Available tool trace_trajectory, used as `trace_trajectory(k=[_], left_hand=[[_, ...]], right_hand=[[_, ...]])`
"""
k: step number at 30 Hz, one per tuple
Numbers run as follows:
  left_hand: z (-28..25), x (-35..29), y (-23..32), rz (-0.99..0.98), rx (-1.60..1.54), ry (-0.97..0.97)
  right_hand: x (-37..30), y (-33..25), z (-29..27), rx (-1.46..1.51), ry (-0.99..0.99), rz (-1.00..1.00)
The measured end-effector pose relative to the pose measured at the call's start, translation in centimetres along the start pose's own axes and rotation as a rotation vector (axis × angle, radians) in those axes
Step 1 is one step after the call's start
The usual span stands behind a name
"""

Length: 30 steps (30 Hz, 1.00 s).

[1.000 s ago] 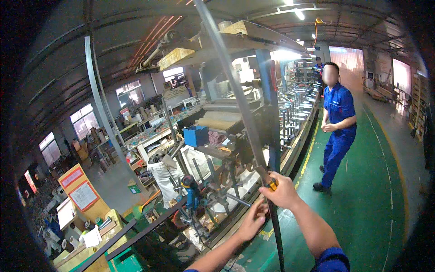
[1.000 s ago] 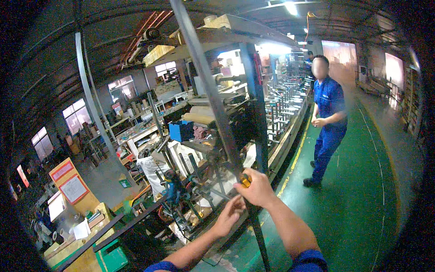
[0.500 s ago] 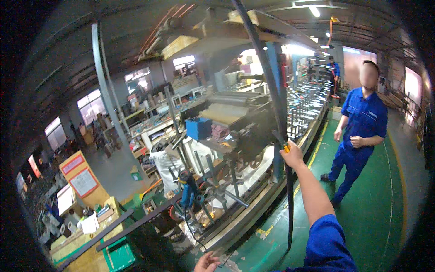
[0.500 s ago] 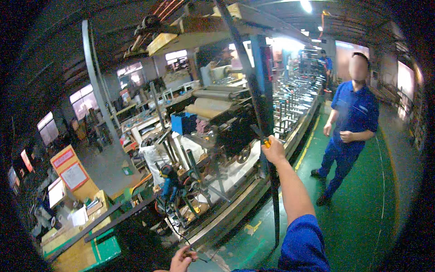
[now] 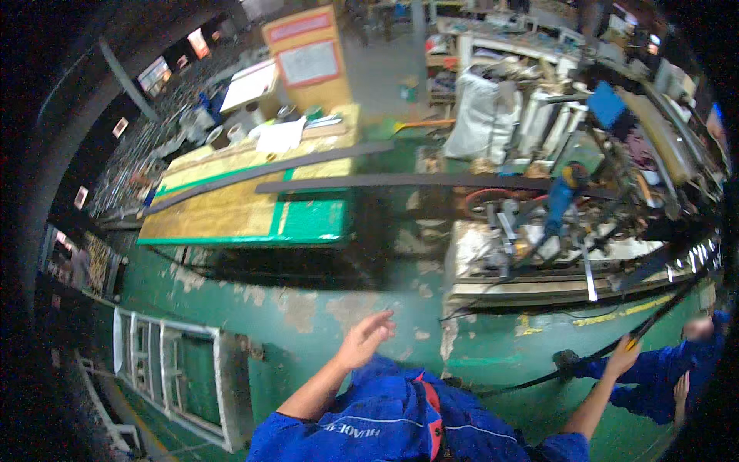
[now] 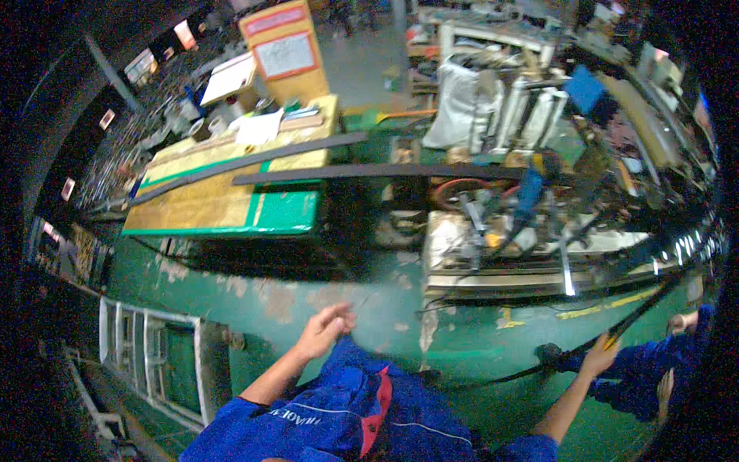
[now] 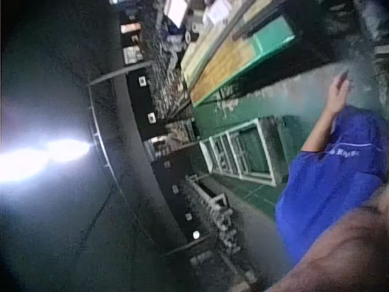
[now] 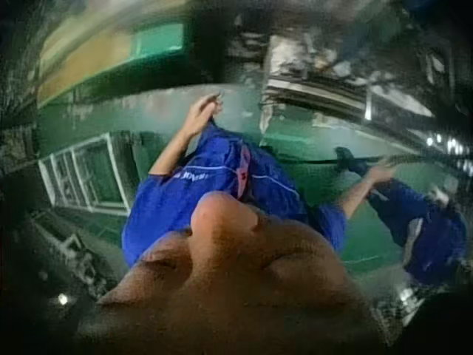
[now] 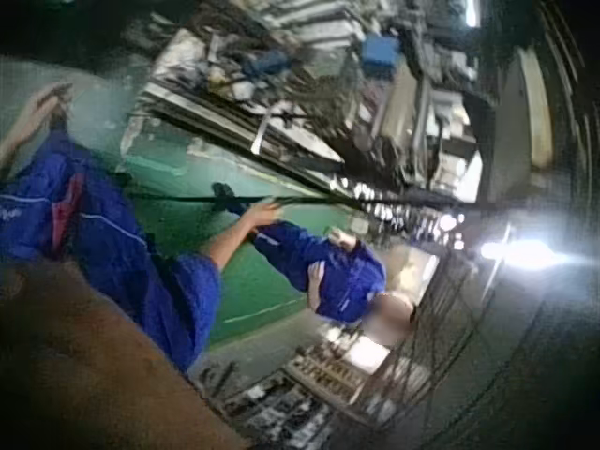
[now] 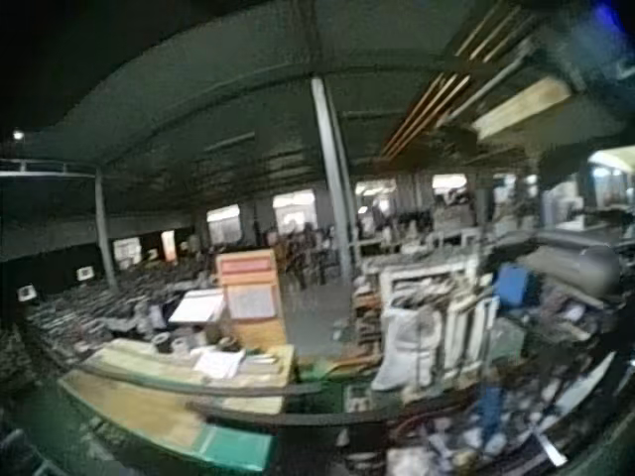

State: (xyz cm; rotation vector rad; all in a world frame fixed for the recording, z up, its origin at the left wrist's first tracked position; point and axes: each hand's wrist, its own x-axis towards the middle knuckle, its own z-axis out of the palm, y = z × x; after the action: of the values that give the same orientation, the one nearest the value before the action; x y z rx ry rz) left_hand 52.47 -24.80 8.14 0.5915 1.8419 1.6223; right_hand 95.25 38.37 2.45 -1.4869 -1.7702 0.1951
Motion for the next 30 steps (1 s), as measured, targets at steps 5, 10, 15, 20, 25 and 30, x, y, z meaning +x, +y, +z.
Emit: trace_trajectory(k=[5, 10, 15, 20, 25, 30], left_hand=[[-16.7, 2.0, -3.0, -0.075, 0.188, 0.237], [-36.9, 9.4, -4.4, -0.027, 0.769, 0.378], [-50.8, 19.7, -3.7, -0.052, 1.277, 0.321], [-57.8, 27.4, -4.5, 0.057, 1.721, 0.195], [-64.7, 31.7, -6.5, 0.180, 1.874, -0.019], [-71.7, 32.5, -8.1, 0.055, 1.729, -0.189]], right_hand=[[-36.3, 8.7, 8.3, -0.783, -0.609, -0.579], [-57.7, 0.7, 6.7, -0.359, -1.047, -0.029], [-62.8, -7.6, 9.2, -0.250, -1.093, 0.134], [-62.9, -11.5, 23.0, 0.130, -1.175, 0.030], [-65.5, -23.8, 27.5, -0.220, -0.969, -0.418], [-80.0, -34.9, 27.1, 0.474, -0.772, 0.837]])
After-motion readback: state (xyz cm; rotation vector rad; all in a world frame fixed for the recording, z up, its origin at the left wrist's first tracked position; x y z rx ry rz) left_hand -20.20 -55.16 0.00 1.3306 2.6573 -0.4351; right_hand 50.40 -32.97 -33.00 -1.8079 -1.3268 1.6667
